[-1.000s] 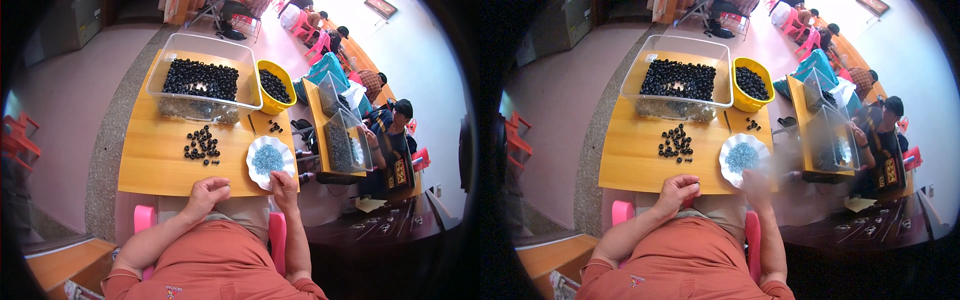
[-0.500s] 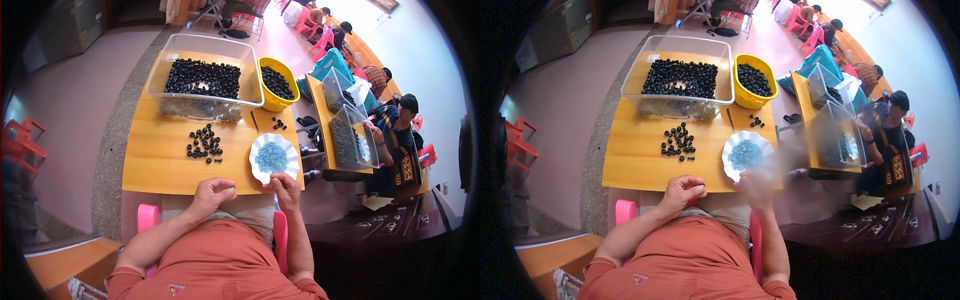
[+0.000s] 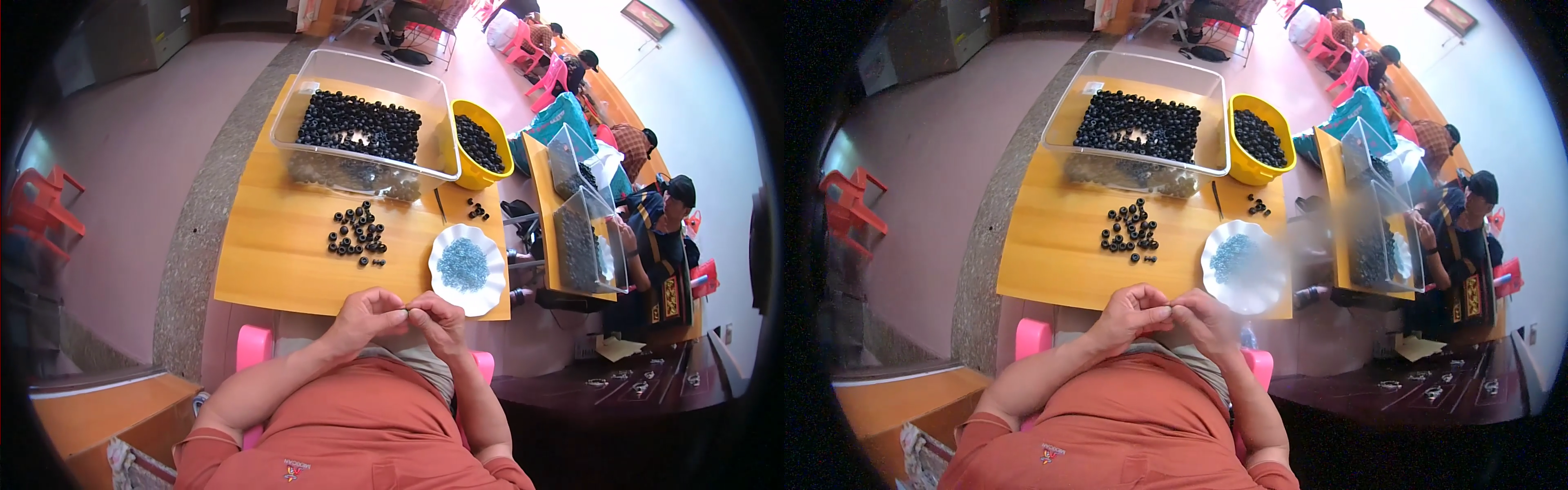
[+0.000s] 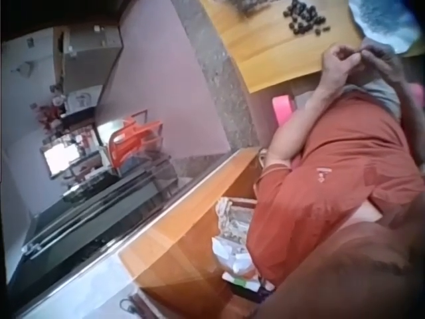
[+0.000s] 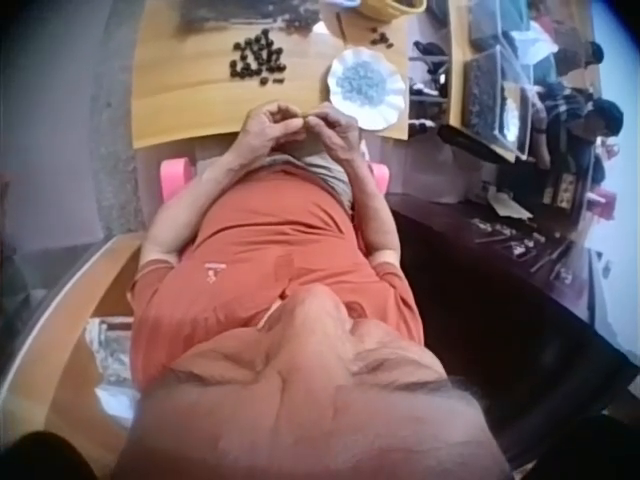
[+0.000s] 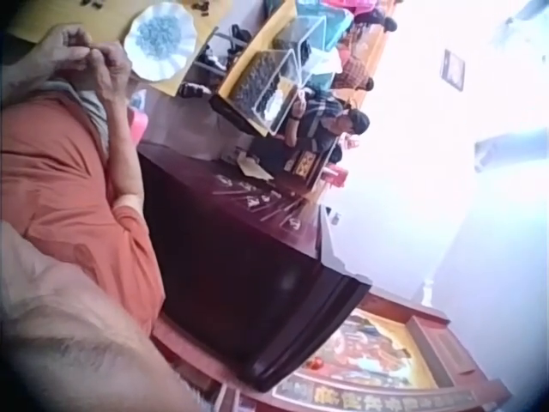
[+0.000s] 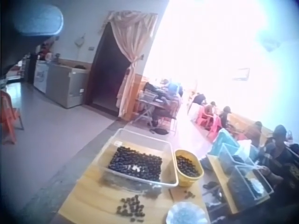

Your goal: Manually inspecting and sorting small black round objects into a separate container.

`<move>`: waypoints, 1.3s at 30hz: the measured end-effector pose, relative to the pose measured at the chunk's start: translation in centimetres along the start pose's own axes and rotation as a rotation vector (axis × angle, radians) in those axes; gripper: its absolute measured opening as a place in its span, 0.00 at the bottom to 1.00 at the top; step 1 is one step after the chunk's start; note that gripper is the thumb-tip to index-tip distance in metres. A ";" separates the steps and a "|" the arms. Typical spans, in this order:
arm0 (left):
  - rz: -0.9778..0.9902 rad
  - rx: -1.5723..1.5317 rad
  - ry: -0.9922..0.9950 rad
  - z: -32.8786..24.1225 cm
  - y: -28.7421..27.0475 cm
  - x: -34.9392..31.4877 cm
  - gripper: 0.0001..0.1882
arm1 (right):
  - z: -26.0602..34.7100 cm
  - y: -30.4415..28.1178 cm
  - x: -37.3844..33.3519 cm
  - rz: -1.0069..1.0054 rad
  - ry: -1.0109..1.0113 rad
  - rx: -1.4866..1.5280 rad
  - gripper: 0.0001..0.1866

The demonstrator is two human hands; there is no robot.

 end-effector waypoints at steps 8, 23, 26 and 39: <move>-0.004 -0.058 -0.060 -0.1 0.0 -0.1 0.09 | 0.9 0.2 0.0 -0.055 -0.119 -0.064 0.03; -0.074 -0.193 0.005 -1.9 -0.3 0.1 0.06 | 1.4 0.4 1.6 -0.067 -0.130 -0.069 0.11; -0.078 -0.171 0.033 -2.0 -0.7 0.1 0.06 | 1.7 0.7 4.6 -0.193 -0.204 -0.336 0.10; -0.023 -0.080 0.040 -1.6 -0.3 0.1 0.05 | 2.1 3.7 7.9 -0.098 -0.241 -0.763 0.09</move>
Point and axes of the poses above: each hand's wrist, its own x-axis towards the middle knuckle, its own y-axis out of the palm, z = x × y, the point moved 7 cm from there along x, towards the middle knuckle, and after that the axes turned 6 degrees about y, right-handed, at the moved point
